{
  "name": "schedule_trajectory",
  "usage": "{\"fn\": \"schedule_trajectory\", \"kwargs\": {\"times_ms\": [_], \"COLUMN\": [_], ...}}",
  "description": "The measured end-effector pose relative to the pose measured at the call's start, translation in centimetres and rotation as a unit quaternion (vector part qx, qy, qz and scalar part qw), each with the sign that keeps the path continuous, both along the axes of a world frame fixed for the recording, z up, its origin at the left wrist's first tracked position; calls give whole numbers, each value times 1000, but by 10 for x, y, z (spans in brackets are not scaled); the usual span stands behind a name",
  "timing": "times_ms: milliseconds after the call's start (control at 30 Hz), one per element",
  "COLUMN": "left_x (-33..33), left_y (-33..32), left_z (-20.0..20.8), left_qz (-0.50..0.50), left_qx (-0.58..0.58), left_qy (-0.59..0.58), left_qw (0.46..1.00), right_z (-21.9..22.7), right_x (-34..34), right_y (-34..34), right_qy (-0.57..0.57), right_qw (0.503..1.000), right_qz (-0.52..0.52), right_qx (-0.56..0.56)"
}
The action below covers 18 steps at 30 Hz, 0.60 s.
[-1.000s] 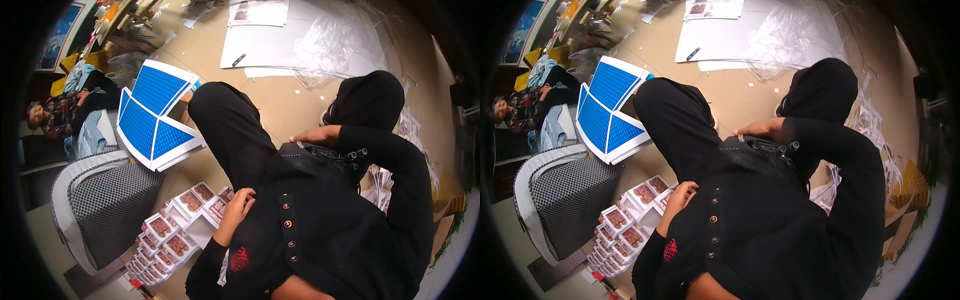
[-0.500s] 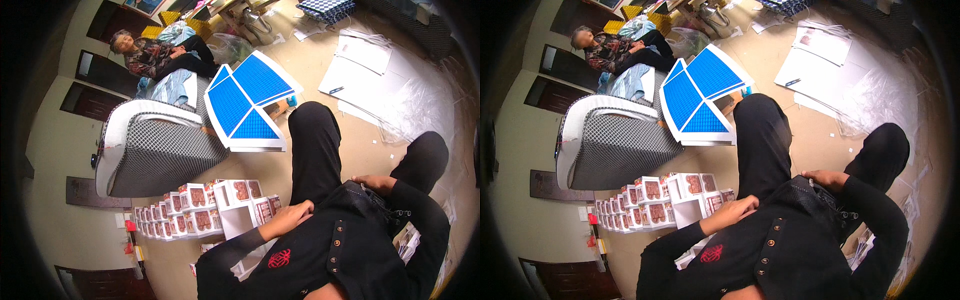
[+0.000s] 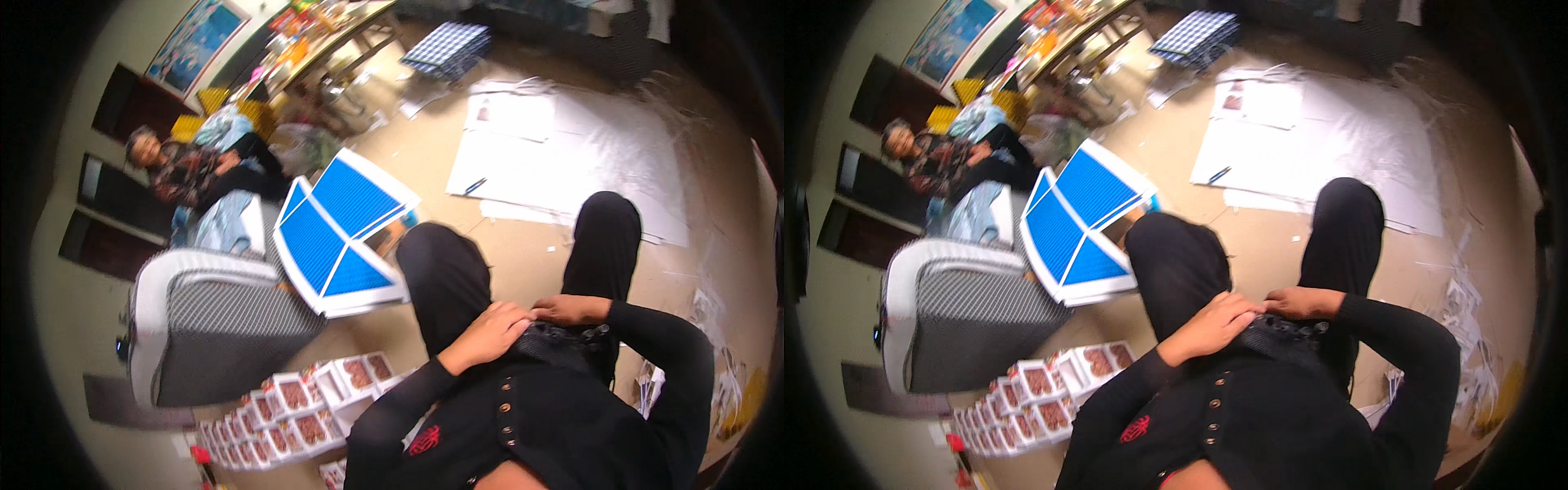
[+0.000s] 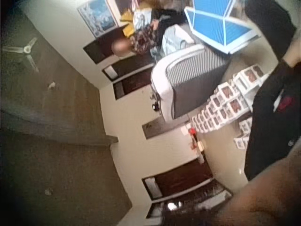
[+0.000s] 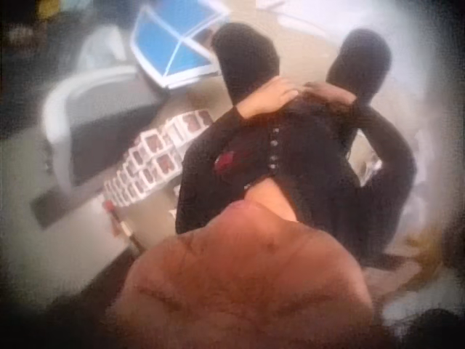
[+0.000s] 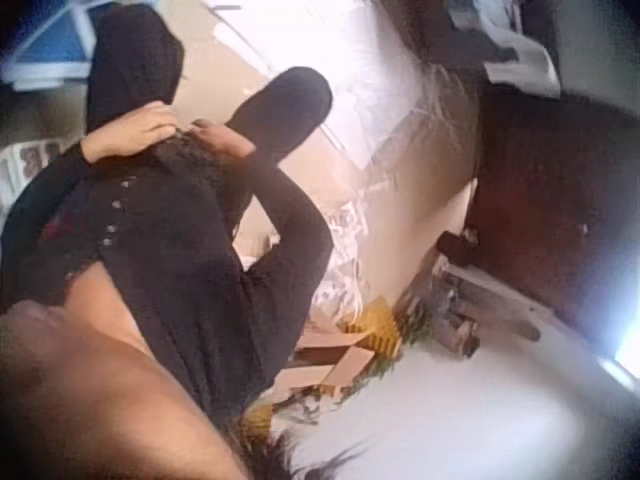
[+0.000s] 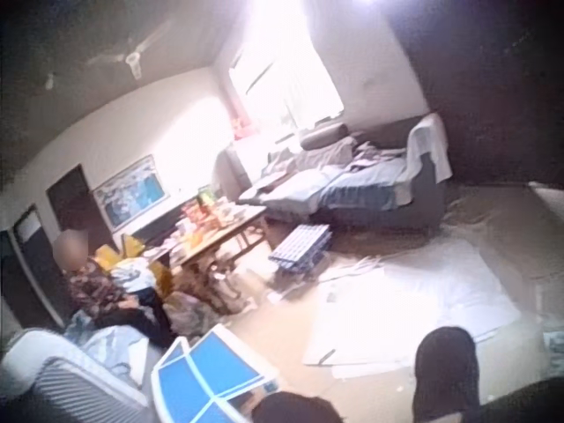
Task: The person sits on the floor and assembles small paper boxes. They pick up flat blue and white paper pieces, fold them into box shapes, and place them on the floor. The person handles multiple pieces one by one, folding and stacking them.
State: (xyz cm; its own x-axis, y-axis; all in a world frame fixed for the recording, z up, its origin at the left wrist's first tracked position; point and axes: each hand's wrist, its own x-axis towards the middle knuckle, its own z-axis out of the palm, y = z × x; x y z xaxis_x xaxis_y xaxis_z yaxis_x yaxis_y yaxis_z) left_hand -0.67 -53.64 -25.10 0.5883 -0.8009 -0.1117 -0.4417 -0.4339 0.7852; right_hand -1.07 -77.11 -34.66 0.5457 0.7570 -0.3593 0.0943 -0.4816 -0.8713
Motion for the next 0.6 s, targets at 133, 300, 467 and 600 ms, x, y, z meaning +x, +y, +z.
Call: {"fn": "schedule_trajectory", "kwargs": {"times_ms": [133,300,467,600], "left_x": [33,49,47,46], "left_y": [2,-9,-5,-9], "left_z": [-22,-16,-4,-19], "left_qz": [-131,-196,-132,-32], "left_qx": [0,77,111,94], "left_qy": [68,115,140,237], "left_qw": [989,971,975,966], "right_z": [-74,-103,-92,-109], "right_x": [20,15,28,19], "right_y": [14,29,47,32], "right_qy": [22,140,139,343], "right_qw": [998,987,987,937], "right_qz": [28,11,70,-33], "right_qx": [57,80,42,48]}}
